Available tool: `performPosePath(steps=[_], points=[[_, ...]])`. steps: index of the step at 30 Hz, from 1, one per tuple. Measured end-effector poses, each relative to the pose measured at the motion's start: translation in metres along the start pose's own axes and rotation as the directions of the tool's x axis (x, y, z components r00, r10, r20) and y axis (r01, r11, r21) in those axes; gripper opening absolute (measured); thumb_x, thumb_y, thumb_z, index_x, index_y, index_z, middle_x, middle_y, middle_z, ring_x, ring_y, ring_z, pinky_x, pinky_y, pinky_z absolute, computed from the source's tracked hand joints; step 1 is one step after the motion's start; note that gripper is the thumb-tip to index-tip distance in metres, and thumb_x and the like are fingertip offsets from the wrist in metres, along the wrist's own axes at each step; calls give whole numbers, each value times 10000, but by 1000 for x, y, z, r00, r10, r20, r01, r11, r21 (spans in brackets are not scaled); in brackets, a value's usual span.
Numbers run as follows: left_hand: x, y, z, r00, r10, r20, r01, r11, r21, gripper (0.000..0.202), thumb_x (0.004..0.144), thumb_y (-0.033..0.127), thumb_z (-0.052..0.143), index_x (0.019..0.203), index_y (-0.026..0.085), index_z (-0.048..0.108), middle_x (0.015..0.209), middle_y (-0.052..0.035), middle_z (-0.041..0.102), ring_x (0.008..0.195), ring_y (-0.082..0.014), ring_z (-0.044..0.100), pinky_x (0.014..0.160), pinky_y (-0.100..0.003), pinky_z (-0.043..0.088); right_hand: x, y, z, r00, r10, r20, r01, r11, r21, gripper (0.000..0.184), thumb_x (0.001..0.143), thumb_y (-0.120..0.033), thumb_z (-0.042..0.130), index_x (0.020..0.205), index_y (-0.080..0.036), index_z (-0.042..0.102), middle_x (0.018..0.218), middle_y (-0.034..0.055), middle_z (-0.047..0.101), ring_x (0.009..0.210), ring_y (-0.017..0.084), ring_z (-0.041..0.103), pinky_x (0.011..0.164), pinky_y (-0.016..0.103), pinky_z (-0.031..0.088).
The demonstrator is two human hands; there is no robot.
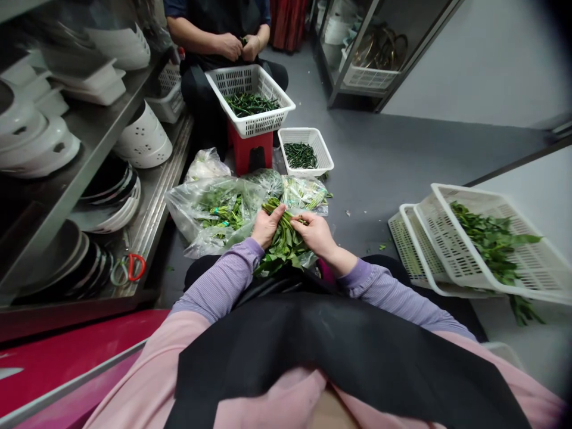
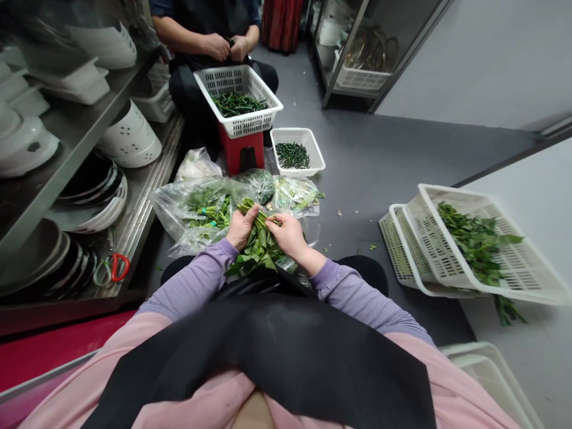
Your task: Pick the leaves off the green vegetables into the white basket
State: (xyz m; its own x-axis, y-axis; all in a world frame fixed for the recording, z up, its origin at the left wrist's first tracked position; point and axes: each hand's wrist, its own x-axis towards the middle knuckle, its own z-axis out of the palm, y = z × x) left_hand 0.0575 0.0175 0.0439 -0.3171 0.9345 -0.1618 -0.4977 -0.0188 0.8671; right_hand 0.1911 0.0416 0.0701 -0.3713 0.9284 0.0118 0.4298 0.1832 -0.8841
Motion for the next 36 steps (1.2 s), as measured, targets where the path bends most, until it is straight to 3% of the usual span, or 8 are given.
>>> performPosePath(steps=[4, 10, 17, 21, 26, 32, 34, 36], points=[[1, -1, -2, 995, 100, 17, -102, 990, 97, 409, 600, 473, 743, 777, 129, 609, 703, -1, 606, 622, -98, 529, 643, -233, 439, -3, 2, 0, 998, 58, 31, -60, 995, 83, 209, 707, -345, 593, 766, -159, 667, 759, 33, 650, 732, 170, 563, 734, 307, 424], [1, 1, -2, 997, 78, 28, -80, 993, 88, 391, 639, 479, 712, 760, 123, 608, 674, 9, 587, 594, -86, 504, 616, -225, 419, -3, -11, -6, 992, -124, 20, 124, 992, 11, 157, 700, -324, 602, 712, -168, 618, 760, 18, 589, 758, 149, 530, 766, 288, 398], [-3, 0, 0, 980, 200, 14, -198, 955, 220, 366, 612, 450, 736, 713, 123, 607, 669, 2, 584, 608, -92, 500, 623, -225, 419, 8, 0, -6, 955, 101, 278, -123, 990, 64, 204, 731, -367, 495, 630, -191, 480, 546, -41, 450, 513, 98, 375, 511, 241, 311], [-6, 0, 2, 972, 232, -39, -215, 942, 257, 369, 608, 454, 735, 715, 128, 599, 663, 4, 572, 613, -92, 494, 624, -224, 424, 9, 3, 9, 985, 36, 169, -50, 995, 80, 189, 720, -352, 464, 606, -203, 442, 552, -28, 448, 557, 113, 403, 530, 238, 347], [-10, 2, 6, 963, 262, -64, -240, 940, 243, 364, 627, 473, 712, 685, 142, 572, 652, 9, 562, 608, -94, 492, 617, -226, 426, 3, 0, 31, 962, 267, 60, -270, 888, 372, 178, 728, -381, 427, 667, -215, 454, 591, -11, 519, 602, 135, 499, 558, 251, 435], [-12, -3, 6, 959, 277, -57, -250, 923, 292, 346, 639, 458, 710, 696, 148, 567, 666, 5, 563, 603, -97, 494, 618, -236, 423, -1, -10, 37, 797, 600, 70, -504, 596, 625, 105, 631, -299, 538, 619, -207, 490, 561, 10, 554, 550, 152, 529, 508, 280, 451], [-14, -3, 6, 949, 312, -55, -277, 903, 329, 333, 639, 446, 713, 692, 152, 566, 664, 6, 551, 611, -99, 492, 628, -236, 422, 1, -5, 37, 791, 606, 86, -509, 573, 642, 101, 615, -292, 543, 605, -211, 484, 530, 5, 539, 518, 152, 516, 484, 286, 437], [-19, 0, 6, 935, 352, -41, -316, 880, 355, 323, 623, 432, 729, 682, 157, 569, 671, 5, 544, 631, -102, 497, 660, -237, 423, 5, 6, 33, 846, 529, 68, -461, 660, 593, 139, 630, -321, 524, 568, -224, 447, 462, -2, 480, 473, 154, 484, 457, 296, 413]])
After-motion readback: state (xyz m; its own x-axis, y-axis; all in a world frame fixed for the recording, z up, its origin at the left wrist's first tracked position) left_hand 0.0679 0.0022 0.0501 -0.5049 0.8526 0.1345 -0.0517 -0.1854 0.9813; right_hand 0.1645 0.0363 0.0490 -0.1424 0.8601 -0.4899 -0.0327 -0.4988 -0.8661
